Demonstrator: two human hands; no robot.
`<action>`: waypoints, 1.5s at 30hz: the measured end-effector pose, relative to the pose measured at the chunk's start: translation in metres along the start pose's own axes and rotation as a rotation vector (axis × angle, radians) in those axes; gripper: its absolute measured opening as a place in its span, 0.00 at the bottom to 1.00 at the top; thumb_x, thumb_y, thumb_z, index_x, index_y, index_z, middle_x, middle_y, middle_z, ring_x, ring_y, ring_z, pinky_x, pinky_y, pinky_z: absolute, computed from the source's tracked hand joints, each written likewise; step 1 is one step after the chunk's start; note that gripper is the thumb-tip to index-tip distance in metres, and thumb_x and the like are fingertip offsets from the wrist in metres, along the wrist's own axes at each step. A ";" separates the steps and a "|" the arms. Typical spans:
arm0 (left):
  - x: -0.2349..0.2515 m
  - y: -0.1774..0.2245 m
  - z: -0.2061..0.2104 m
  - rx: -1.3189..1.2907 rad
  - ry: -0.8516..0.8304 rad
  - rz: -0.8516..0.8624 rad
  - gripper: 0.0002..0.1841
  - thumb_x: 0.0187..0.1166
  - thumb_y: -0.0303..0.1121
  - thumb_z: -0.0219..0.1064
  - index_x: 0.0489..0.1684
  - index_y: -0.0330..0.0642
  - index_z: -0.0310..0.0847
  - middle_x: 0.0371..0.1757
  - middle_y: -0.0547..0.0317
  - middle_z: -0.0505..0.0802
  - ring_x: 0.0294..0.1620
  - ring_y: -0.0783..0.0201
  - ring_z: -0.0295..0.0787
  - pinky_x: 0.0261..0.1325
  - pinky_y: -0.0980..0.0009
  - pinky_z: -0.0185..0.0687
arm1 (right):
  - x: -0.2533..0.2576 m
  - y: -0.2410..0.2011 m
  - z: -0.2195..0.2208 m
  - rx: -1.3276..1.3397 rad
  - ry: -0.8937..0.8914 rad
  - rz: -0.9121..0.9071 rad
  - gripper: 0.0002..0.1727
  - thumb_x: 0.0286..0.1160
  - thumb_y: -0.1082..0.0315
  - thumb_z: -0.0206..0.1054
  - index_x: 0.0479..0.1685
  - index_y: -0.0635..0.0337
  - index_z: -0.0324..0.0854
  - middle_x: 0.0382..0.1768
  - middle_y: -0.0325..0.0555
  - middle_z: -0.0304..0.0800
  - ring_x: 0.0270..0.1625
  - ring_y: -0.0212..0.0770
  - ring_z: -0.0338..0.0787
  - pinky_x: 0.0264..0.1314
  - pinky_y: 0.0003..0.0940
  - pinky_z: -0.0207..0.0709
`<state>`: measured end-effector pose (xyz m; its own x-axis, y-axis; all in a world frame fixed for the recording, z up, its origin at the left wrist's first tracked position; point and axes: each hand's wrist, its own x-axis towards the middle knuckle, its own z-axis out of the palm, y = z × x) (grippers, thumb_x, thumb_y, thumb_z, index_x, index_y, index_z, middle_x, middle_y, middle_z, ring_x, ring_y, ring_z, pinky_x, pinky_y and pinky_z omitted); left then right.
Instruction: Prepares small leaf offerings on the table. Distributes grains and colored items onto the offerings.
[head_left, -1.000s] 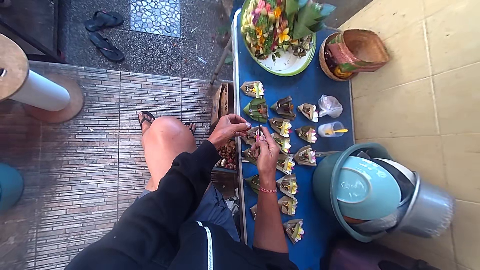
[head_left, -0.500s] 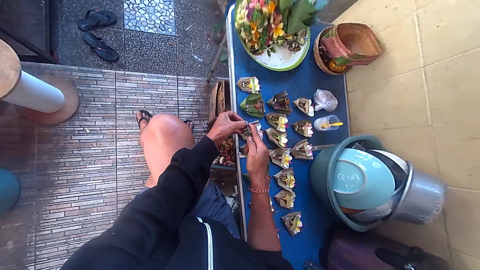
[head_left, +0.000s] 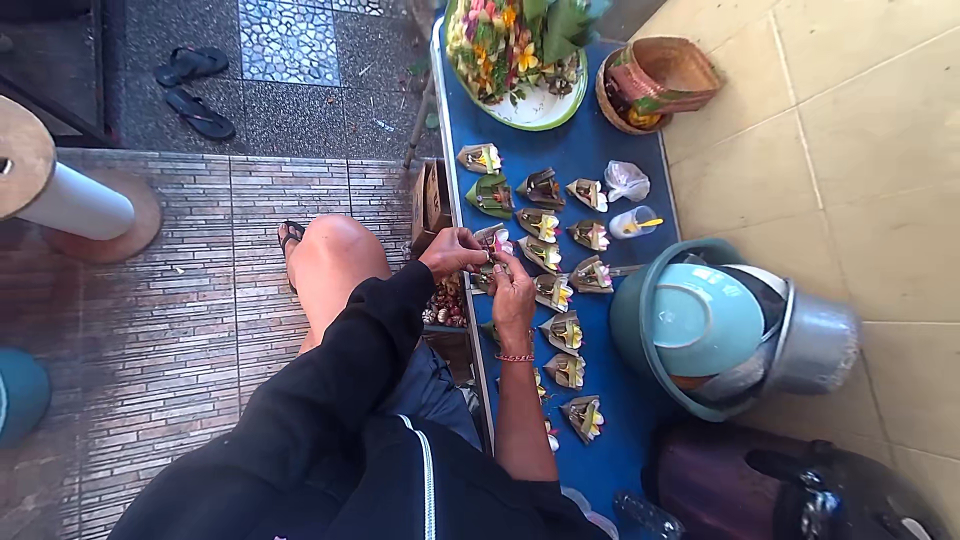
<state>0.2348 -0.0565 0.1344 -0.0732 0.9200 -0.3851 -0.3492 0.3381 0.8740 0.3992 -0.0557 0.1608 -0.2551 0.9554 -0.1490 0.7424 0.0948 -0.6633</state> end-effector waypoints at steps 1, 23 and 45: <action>-0.002 -0.001 0.000 0.006 0.000 0.002 0.11 0.73 0.19 0.73 0.46 0.27 0.77 0.37 0.48 0.90 0.31 0.64 0.90 0.42 0.68 0.91 | -0.002 0.000 0.000 0.004 -0.009 0.008 0.21 0.95 0.55 0.49 0.75 0.42 0.81 0.27 0.51 0.84 0.23 0.50 0.78 0.29 0.55 0.73; -0.042 0.008 -0.015 -0.464 0.117 0.009 0.05 0.84 0.22 0.61 0.51 0.33 0.77 0.45 0.50 0.92 0.40 0.62 0.94 0.47 0.68 0.92 | -0.003 0.048 -0.014 -0.002 -0.089 0.133 0.23 0.95 0.57 0.48 0.79 0.48 0.80 0.29 0.52 0.84 0.29 0.49 0.78 0.38 0.53 0.73; -0.047 0.002 -0.011 -0.393 0.072 0.005 0.08 0.82 0.19 0.62 0.54 0.28 0.81 0.47 0.49 0.92 0.42 0.64 0.93 0.51 0.70 0.90 | 0.013 0.032 0.001 -0.358 -0.047 0.006 0.13 0.84 0.59 0.64 0.47 0.58 0.88 0.39 0.64 0.90 0.42 0.68 0.89 0.37 0.69 0.74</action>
<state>0.2276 -0.1014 0.1508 -0.1363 0.9004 -0.4132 -0.6784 0.2192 0.7013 0.4188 -0.0405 0.1370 -0.2719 0.9431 -0.1915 0.9118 0.1888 -0.3647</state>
